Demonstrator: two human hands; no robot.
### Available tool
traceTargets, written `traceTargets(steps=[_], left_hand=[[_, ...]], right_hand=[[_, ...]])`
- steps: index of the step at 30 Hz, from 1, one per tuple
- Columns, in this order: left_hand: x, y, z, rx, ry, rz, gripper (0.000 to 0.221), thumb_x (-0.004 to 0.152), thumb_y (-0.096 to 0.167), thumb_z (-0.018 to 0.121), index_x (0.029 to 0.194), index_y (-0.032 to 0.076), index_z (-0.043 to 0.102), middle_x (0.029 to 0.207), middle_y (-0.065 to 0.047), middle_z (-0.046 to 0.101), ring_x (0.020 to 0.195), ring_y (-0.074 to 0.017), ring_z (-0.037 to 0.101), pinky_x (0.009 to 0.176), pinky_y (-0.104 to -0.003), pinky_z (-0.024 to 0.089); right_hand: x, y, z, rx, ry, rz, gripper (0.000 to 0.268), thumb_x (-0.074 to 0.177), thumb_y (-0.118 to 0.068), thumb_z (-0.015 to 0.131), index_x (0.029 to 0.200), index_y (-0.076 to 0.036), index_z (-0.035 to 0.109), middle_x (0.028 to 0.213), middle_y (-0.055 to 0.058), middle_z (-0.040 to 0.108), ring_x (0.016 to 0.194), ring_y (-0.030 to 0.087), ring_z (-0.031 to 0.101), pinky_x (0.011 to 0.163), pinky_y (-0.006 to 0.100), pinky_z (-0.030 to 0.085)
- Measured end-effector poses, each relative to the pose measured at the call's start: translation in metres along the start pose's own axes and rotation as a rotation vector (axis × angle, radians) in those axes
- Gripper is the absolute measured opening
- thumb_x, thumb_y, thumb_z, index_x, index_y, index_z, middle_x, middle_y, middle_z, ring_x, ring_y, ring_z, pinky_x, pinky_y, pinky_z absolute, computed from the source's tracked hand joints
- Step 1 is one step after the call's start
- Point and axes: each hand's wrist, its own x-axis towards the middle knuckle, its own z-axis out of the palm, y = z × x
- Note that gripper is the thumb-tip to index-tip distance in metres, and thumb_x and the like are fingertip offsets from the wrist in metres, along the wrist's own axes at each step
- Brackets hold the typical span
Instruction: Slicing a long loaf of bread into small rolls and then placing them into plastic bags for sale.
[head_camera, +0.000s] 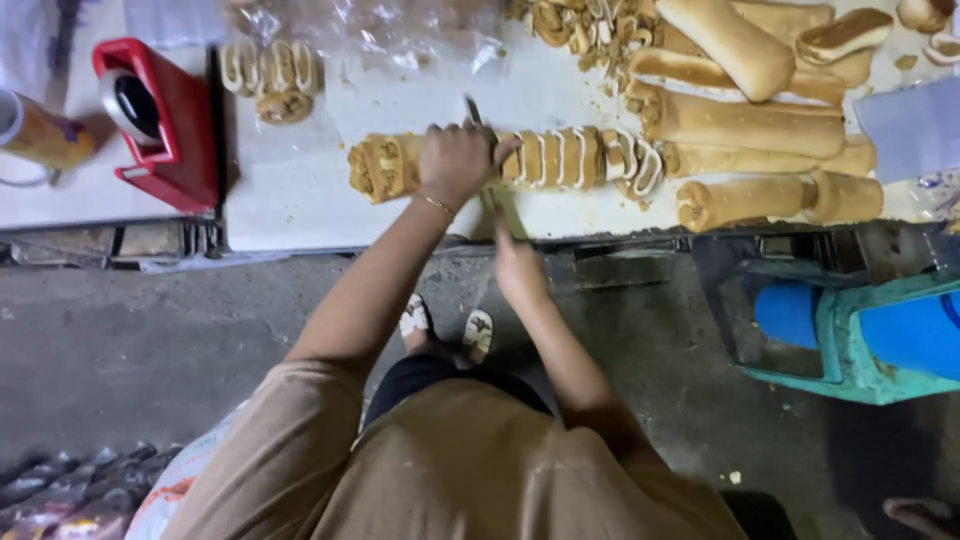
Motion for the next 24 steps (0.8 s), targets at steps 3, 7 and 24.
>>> traceTargets(steps=[3,7,24], left_hand=[[0.008,-0.002,0.011,0.024,-0.007,0.022,0.076,0.107,0.063,0.02,0.094,0.011,0.074,0.079,-0.006,0.073,0.074,-0.0288,0.074,0.068,-0.05,0.048],[0.006,-0.001,0.012,0.038,-0.01,-0.035,0.081,0.106,0.077,0.03,0.064,0.019,0.068,0.059,-0.003,0.066,0.055,-0.0235,0.063,0.063,-0.046,0.047],[0.002,-0.019,-0.001,0.057,-0.089,-0.068,0.053,0.107,0.037,0.031,0.081,0.017,0.071,0.078,-0.007,0.073,0.076,-0.0269,0.069,0.077,-0.048,0.046]], right_hand=[[0.021,-0.004,-0.004,0.023,-0.122,0.135,0.044,0.101,-0.027,0.05,0.145,-0.032,0.052,0.068,0.018,0.069,0.066,0.036,0.075,0.051,0.047,0.059],[-0.077,-0.015,-0.055,0.151,-0.351,0.228,0.068,0.104,-0.017,0.037,0.164,-0.039,0.014,0.062,0.022,0.053,0.054,0.042,0.057,0.054,0.054,0.044],[-0.096,-0.102,-0.166,0.125,-0.27,0.32,0.062,0.11,-0.031,0.04,0.165,-0.04,0.012,0.052,0.021,0.054,0.047,0.039,0.058,0.054,0.049,0.048]])
